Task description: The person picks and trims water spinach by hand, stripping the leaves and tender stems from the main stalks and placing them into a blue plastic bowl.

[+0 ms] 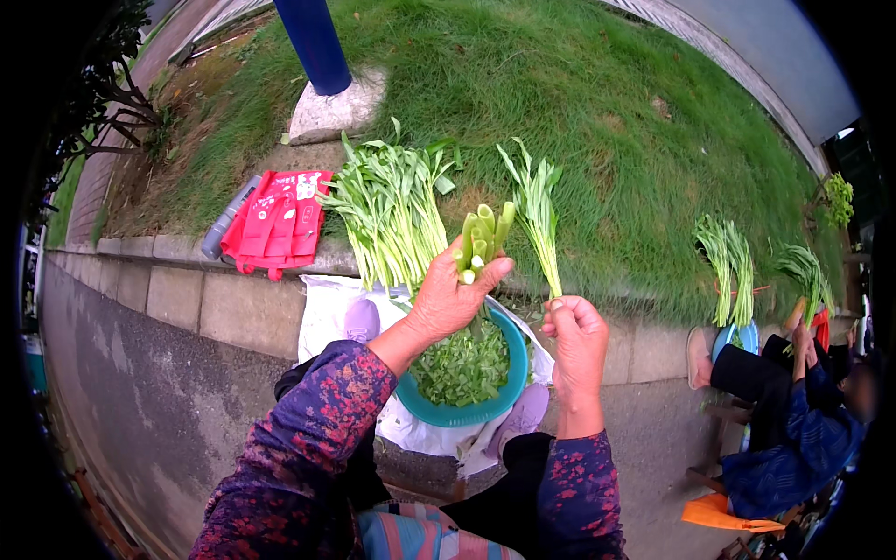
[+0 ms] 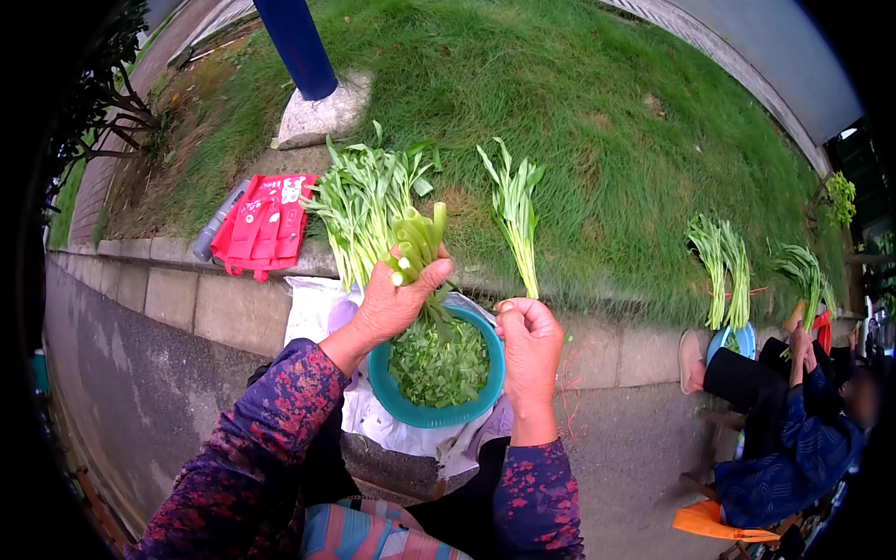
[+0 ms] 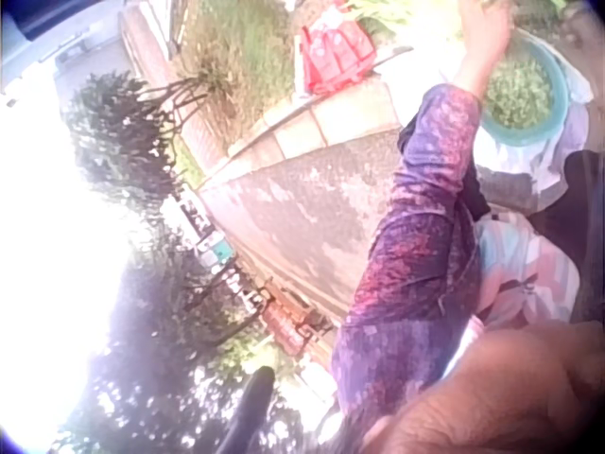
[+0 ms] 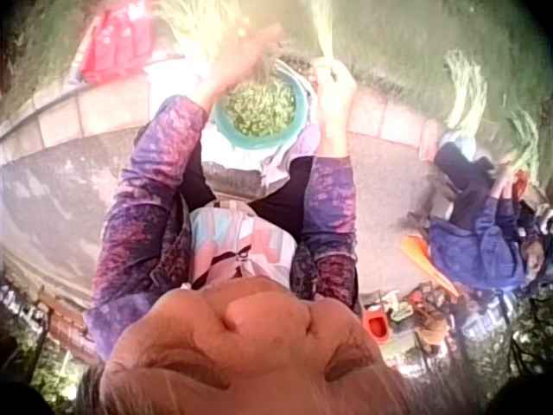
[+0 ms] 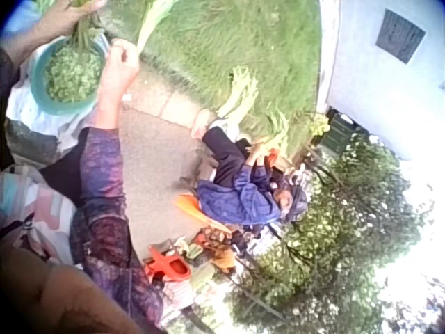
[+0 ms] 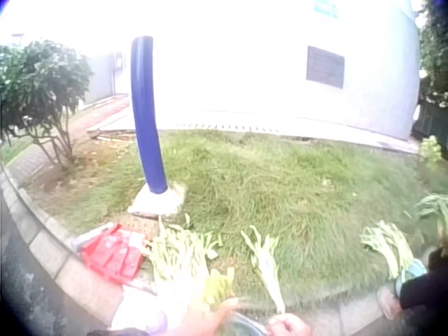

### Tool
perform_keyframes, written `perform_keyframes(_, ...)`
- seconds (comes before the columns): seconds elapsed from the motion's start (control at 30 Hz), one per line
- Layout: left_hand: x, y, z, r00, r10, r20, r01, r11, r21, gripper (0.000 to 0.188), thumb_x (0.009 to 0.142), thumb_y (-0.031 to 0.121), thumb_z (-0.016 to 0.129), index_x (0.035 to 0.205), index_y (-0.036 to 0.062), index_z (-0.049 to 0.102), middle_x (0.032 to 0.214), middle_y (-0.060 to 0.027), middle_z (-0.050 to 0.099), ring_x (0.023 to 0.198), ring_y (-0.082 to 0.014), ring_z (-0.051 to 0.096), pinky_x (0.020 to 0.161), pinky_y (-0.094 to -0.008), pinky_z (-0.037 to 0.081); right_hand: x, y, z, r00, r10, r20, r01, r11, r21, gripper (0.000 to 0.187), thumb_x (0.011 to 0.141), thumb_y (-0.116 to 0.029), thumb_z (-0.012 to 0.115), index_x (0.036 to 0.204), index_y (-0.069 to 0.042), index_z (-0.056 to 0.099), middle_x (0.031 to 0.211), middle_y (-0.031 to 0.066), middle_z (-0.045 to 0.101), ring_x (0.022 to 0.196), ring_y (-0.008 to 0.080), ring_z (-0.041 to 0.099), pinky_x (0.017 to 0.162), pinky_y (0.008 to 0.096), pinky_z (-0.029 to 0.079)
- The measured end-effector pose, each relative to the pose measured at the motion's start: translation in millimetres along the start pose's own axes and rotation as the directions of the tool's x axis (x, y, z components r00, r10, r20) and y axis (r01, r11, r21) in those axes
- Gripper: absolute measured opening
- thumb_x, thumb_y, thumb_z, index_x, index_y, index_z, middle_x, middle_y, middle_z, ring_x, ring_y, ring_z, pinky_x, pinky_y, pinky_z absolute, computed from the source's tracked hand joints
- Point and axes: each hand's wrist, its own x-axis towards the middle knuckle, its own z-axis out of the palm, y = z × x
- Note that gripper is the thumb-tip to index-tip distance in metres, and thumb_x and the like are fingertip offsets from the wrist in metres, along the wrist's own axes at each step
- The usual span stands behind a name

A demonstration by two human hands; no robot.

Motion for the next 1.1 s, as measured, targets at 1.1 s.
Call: perform_keyframes(1.1,3.2,-9.9,0.9,0.96,-0.205,0.191,0.256,0.919,-0.301,0.035,0.085,0.035,0.067,0.102,0.0052,0.058,0.084,0.0021,0.055,0.075,-0.009,0.051,0.069,-0.0248,0.044,-6.4,5.3,20.4,0.928,-0.339,0.155,0.372,0.872,-0.318,0.01,0.082,-0.003,0.065,0.092,0.0,0.065,0.08,0.0042,0.061,0.065,0.0092,0.056,0.057,0.0235,0.046)
